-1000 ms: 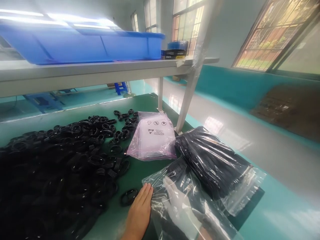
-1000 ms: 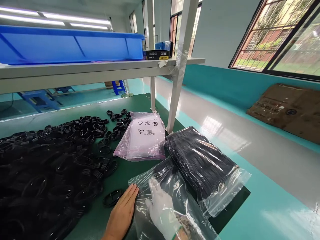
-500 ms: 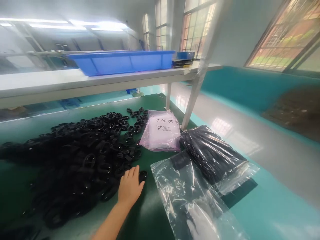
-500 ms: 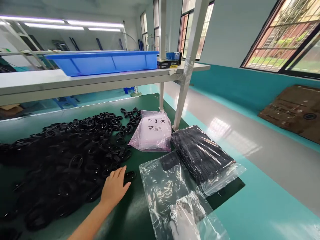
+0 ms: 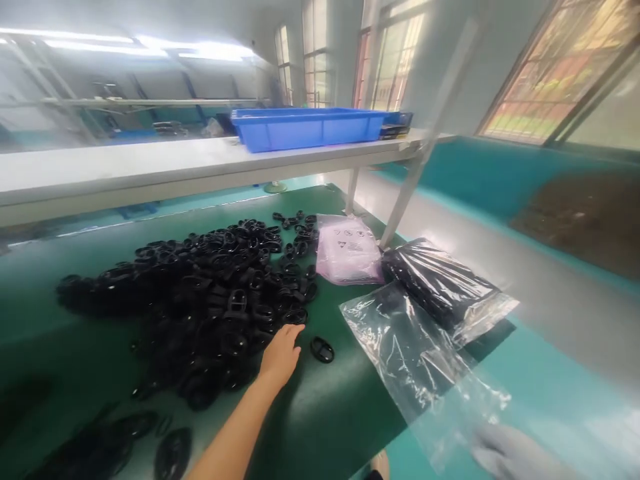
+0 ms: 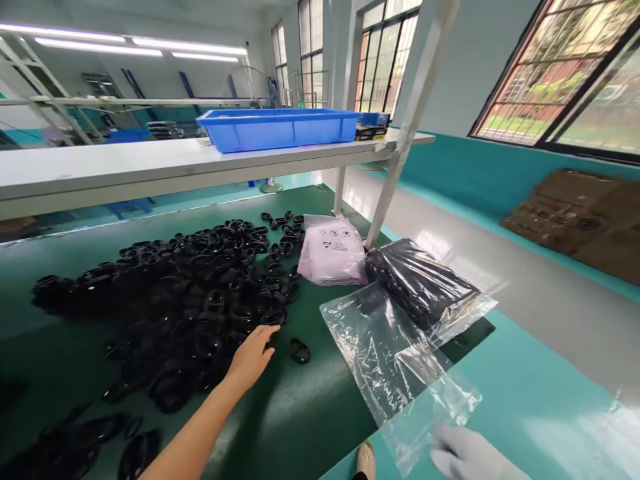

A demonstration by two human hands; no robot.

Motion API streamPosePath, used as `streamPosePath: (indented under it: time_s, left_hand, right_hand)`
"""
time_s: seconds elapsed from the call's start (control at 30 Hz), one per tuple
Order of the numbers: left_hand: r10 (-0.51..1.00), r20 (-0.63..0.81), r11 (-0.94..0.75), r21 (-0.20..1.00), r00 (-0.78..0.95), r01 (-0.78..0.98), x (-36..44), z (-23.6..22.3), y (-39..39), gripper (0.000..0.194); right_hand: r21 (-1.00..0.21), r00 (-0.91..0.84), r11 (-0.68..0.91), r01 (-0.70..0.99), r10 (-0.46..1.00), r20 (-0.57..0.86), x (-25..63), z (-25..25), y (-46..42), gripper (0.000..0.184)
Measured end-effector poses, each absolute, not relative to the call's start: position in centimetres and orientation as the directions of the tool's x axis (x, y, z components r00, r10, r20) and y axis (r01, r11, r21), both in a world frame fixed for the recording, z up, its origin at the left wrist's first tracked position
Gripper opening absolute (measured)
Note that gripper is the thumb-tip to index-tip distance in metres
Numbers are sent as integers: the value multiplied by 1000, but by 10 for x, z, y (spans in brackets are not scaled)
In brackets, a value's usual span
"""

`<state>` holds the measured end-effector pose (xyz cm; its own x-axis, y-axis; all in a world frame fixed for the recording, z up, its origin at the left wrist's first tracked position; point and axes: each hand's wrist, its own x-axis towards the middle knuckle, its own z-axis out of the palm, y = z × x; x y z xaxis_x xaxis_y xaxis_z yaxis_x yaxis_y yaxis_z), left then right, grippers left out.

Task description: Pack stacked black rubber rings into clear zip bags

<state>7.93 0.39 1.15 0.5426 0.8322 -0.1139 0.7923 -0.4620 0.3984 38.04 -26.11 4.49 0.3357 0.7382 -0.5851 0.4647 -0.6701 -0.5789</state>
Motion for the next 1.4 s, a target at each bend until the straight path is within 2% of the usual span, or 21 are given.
streamPosePath:
  time_s: [0.07, 0.13, 0.2, 0.23, 0.3, 0.37, 0.43, 0.5, 0.57, 0.6, 0.67, 0.73, 0.83, 0.93, 1.03, 1.17, 1.33, 1.4]
  left_hand:
    - [863, -180, -376, 396, 472, 838, 76, 12, 0, 44]
    - [831, -171, -447, 361, 530, 818, 85, 8, -5, 53]
    - [769, -120, -565, 331, 628, 756, 100, 3, -9, 62]
    - [750, -104, -596, 322, 653, 735, 108, 1, -10, 60]
    - [769, -111, -572, 320, 629, 755, 117, -1, -13, 45]
    - [847, -164, -412, 398, 505, 820, 117, -3, -19, 33]
    - [887, -276, -164, 563, 371, 810, 114, -4, -30, 32]
    - [876, -392, 77, 691, 282, 719, 111, -4, -44, 31]
    - [861, -443, 180, 726, 251, 664, 110, 0, -57, 30]
    - [855, -457, 194, 720, 245, 666, 109, 4, -61, 28]
    - [845, -469, 183, 707, 259, 684, 103, 14, -67, 26]
    - [868, -427, 153, 716, 254, 681, 93, 24, -68, 32]
    - [926, -273, 54, 780, 261, 623, 80, 29, -65, 45]
    - [943, -146, -59, 810, 298, 584, 72, 23, -64, 45]
    - [957, -72, -112, 804, 282, 584, 63, 17, -65, 45]
    - [960, -64, -122, 782, 274, 611, 48, 13, -69, 43]
    - [934, -149, -112, 743, 325, 660, 18, 18, -76, 41]
    - [941, -198, -76, 669, 275, 740, -10, 22, -80, 42]
  right_hand:
    - [-638, 218, -566, 522, 812, -542, 350, 53, -219, 16]
    - [-660, 136, -427, 618, 885, -446, 316, 55, -173, 15]
    - [-537, 236, -444, 717, 880, -411, 287, 50, -133, 14]
    - [-510, 238, -442, 738, 878, -415, 277, 45, -118, 13]
    - [-535, 184, -408, 740, 888, -422, 268, 33, -98, 13]
    - [-574, 124, -382, 724, 891, -437, 269, 20, -91, 20]
    - [-725, 9, -383, 573, 887, -461, 272, 7, -90, 39]
    - [-893, -206, -407, 194, 873, -442, 274, -3, -89, 56]
    - [-862, -383, -465, -202, 847, -368, 271, -12, -86, 61]
    - [-815, -426, -493, -305, 836, -346, 269, -14, -85, 60]
    - [-753, -461, -540, -376, 814, -353, 265, -15, -83, 56]
    - [-725, -503, -581, -371, 781, -369, 260, -11, -82, 54]
    - [-708, -587, -629, -320, 718, -373, 250, 3, -82, 56]
    - [-739, -601, -641, -209, 680, -419, 234, 17, -84, 56]
    - [-788, -552, -597, -152, 712, -433, 214, 23, -85, 52]
    - [-777, -500, -611, -149, 725, -474, 187, 23, -88, 36]
    - [-712, -547, -678, -180, 671, -501, 164, 16, -100, 36]
    - [-712, -440, -689, -136, 685, -580, 163, 5, -103, 43]
